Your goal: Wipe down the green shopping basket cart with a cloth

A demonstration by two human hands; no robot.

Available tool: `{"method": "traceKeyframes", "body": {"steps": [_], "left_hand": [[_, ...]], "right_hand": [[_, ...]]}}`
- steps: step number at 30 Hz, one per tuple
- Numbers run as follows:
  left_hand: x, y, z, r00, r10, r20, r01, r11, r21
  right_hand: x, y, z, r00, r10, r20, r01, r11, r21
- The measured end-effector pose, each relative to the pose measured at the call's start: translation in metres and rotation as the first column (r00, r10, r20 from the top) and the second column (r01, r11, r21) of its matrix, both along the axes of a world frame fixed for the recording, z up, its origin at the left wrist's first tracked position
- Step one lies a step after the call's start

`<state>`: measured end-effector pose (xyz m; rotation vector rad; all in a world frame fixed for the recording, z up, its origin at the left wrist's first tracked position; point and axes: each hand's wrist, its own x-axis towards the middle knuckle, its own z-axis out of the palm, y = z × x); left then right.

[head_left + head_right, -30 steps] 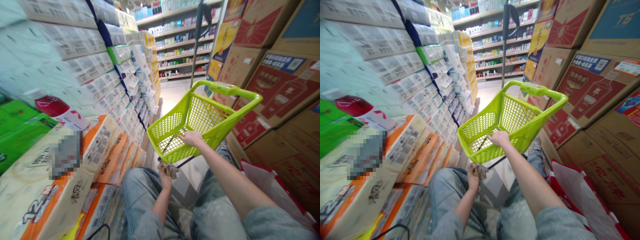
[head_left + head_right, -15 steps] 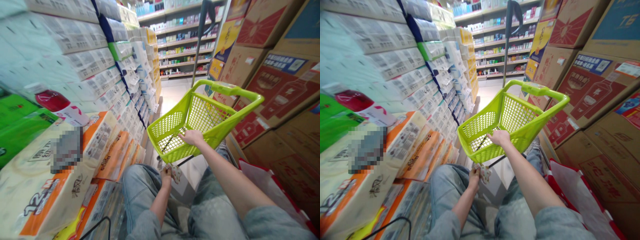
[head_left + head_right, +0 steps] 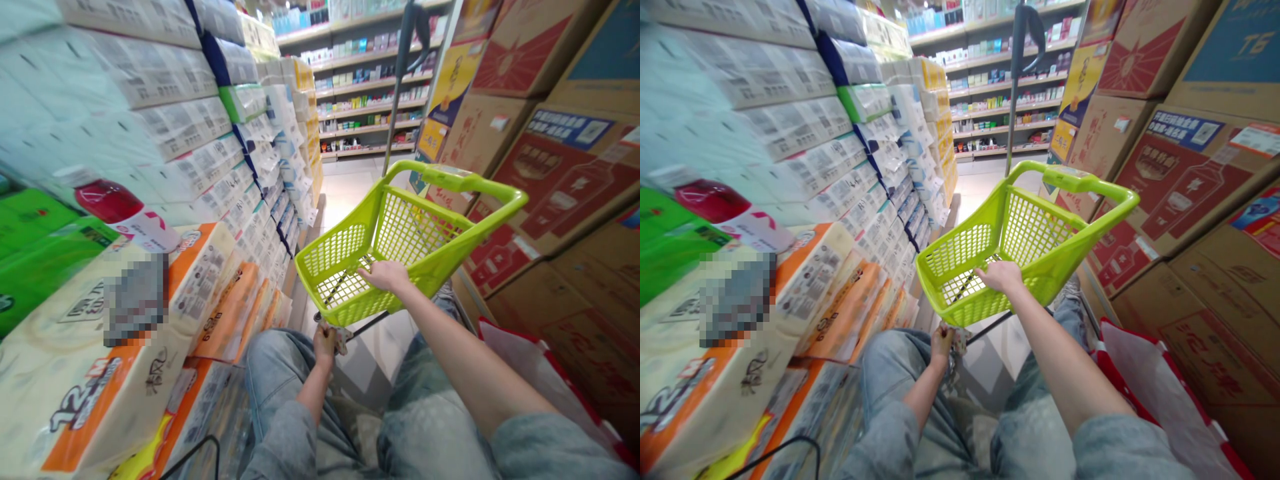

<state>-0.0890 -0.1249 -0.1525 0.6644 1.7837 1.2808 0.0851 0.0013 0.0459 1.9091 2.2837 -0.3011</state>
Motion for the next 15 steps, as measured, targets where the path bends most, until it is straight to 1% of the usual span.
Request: {"method": "traceKeyframes", "body": {"steps": [3, 6, 10, 13, 15], "left_hand": [[0.004, -0.001, -0.006, 0.984, 0.013, 0.178, -0.013, 1.000, 0.000], [0.008, 0.005, -0.012, 0.955, 0.078, 0.288, -0.071, 0.997, -0.036], [0.008, 0.022, -0.017, 0.931, 0.170, 0.323, -0.158, 0.985, -0.064], [0.000, 0.032, -0.017, 0.935, 0.171, 0.310, -0.168, 0.985, -0.036], [-0.007, 0.034, -0.016, 0.946, 0.162, 0.281, -0.167, 0.986, -0.005]], "right_hand": [[0.001, 0.002, -0.001, 1.000, 0.005, 0.002, -0.005, 1.000, 0.003], [0.000, 0.004, -0.003, 1.000, 0.007, 0.008, -0.007, 1.000, 0.001], [-0.003, 0.005, -0.004, 0.999, 0.036, 0.005, -0.036, 0.999, 0.018], [-0.005, 0.004, -0.003, 0.999, 0.049, 0.004, -0.050, 0.998, 0.029], [-0.006, 0.004, -0.002, 0.999, 0.035, 0.003, -0.035, 0.999, 0.027]]}}
